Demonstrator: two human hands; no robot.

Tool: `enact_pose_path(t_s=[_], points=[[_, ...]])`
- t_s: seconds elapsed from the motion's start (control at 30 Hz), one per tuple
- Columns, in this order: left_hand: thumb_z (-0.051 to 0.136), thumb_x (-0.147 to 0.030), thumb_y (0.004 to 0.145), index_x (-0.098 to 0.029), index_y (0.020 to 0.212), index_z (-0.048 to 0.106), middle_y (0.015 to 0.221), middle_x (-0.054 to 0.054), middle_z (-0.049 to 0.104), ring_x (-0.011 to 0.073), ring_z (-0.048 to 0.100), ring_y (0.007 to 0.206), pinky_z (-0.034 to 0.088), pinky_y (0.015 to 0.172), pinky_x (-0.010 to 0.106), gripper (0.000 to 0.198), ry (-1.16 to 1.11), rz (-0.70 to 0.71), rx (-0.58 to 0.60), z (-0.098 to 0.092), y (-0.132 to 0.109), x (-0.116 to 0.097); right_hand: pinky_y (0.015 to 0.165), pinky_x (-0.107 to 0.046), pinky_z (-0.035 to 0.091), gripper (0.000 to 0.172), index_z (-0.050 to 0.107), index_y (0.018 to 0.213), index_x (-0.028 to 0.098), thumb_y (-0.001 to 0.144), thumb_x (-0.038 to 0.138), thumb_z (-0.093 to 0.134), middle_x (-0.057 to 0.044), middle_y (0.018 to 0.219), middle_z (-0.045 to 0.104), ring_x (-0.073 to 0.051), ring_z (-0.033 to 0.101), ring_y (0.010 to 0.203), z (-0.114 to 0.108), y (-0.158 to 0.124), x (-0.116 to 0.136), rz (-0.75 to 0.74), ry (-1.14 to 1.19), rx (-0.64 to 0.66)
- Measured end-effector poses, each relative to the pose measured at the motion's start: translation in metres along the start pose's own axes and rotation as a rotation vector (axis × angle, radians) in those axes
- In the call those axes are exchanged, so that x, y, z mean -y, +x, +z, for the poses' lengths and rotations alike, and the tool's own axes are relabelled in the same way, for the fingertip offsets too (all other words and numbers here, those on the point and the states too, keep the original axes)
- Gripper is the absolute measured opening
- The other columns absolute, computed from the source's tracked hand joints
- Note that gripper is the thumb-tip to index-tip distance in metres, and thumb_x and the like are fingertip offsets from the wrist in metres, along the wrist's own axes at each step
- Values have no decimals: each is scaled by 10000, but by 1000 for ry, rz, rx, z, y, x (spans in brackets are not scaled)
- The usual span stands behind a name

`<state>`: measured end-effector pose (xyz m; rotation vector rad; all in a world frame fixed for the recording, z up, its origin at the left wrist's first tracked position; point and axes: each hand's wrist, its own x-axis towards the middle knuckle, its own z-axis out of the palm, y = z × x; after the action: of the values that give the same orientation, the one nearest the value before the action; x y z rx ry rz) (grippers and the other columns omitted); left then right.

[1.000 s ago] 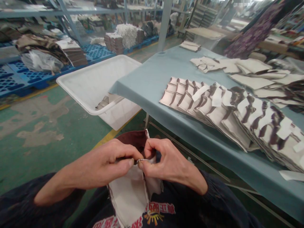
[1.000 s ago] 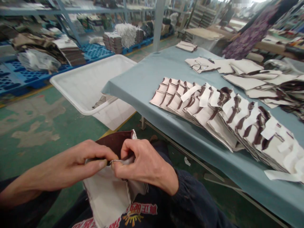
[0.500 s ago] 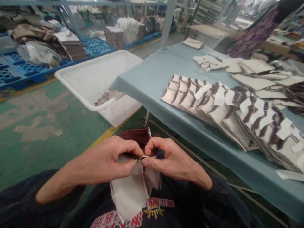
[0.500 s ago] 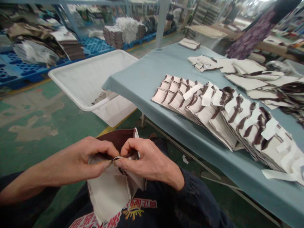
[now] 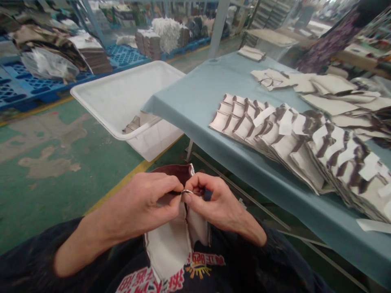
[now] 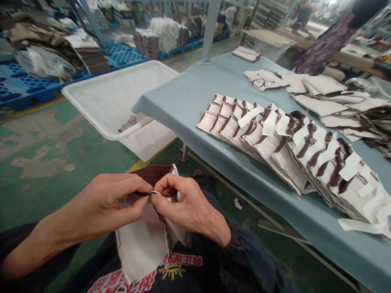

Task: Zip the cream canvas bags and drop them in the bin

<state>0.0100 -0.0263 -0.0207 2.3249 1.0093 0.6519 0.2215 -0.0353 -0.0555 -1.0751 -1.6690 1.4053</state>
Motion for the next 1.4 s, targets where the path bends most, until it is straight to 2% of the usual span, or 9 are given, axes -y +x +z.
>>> enact_pose_path(t_s=[0.17, 0.37, 0.6, 0.73, 0.83, 0.97, 1.07, 1.23, 1.4], points=[[521, -102, 806, -142, 759, 760, 571, -46, 637, 59, 515, 474, 344, 489, 171, 246, -51, -42, -5, 2, 4, 2, 611, -255, 453, 102, 643, 808, 203, 884, 263, 676, 27, 722, 669, -119, 568, 631, 4, -1, -2, 10, -23, -33], [512, -124, 767, -146, 673, 704, 530, -62, 567, 48, 449, 448, 315, 461, 149, 214, -112, -105, -34, 6, 6, 2, 614, -254, 434, 103, 627, 799, 206, 881, 252, 666, 33, 722, 657, -116, 563, 636, 6, 2, -9, -52, -42, -53], [511, -146, 802, -135, 680, 703, 558, -40, 593, 65, 488, 484, 331, 503, 185, 228, 13, -67, -87, 12, 3, -1, 564, -247, 384, 81, 590, 770, 215, 840, 228, 630, 50, 681, 621, -105, 514, 585, 9, 0, -9, -44, -51, -92], [497, -159, 772, -157, 627, 633, 523, -64, 528, 59, 426, 461, 305, 471, 170, 199, -126, -129, -83, 13, 7, -5, 559, -251, 366, 108, 560, 742, 221, 809, 234, 644, 61, 645, 581, -106, 480, 576, 11, -2, -5, -15, -104, -109], [494, -175, 778, -168, 616, 599, 530, -64, 513, 68, 436, 479, 332, 494, 178, 193, -170, -149, -96, 12, 7, -7, 570, -257, 368, 162, 548, 721, 224, 824, 258, 668, 56, 635, 572, -116, 483, 589, 9, -3, -4, 10, -95, -103], [489, -193, 790, -168, 701, 643, 601, -52, 561, 91, 484, 519, 367, 512, 199, 179, -247, -211, 4, 7, 2, -3, 607, -265, 391, 204, 621, 786, 209, 855, 350, 752, 30, 729, 630, -129, 517, 649, -3, -4, -9, -15, -166, -98], [514, -225, 791, -168, 768, 676, 670, -34, 620, 114, 541, 575, 406, 536, 210, 174, -297, -255, 88, 4, 2, 1, 608, -260, 395, 180, 651, 859, 205, 883, 344, 763, 22, 773, 652, -131, 527, 676, -14, -3, -14, -43, -196, -57], [529, -265, 814, -167, 775, 691, 699, -17, 650, 138, 575, 620, 433, 577, 234, 192, -310, -305, 128, 6, 8, 2, 634, -254, 430, 120, 651, 912, 205, 951, 301, 712, 15, 819, 680, -126, 560, 692, -17, -2, -15, -149, -191, -44], [527, -270, 849, -172, 765, 687, 691, -21, 646, 137, 569, 627, 434, 587, 234, 205, -341, -337, 118, 10, 8, 0, 658, -274, 461, 71, 675, 908, 218, 974, 230, 653, -7, 817, 721, -142, 596, 675, -14, -5, -10, -301, -348, -99]])
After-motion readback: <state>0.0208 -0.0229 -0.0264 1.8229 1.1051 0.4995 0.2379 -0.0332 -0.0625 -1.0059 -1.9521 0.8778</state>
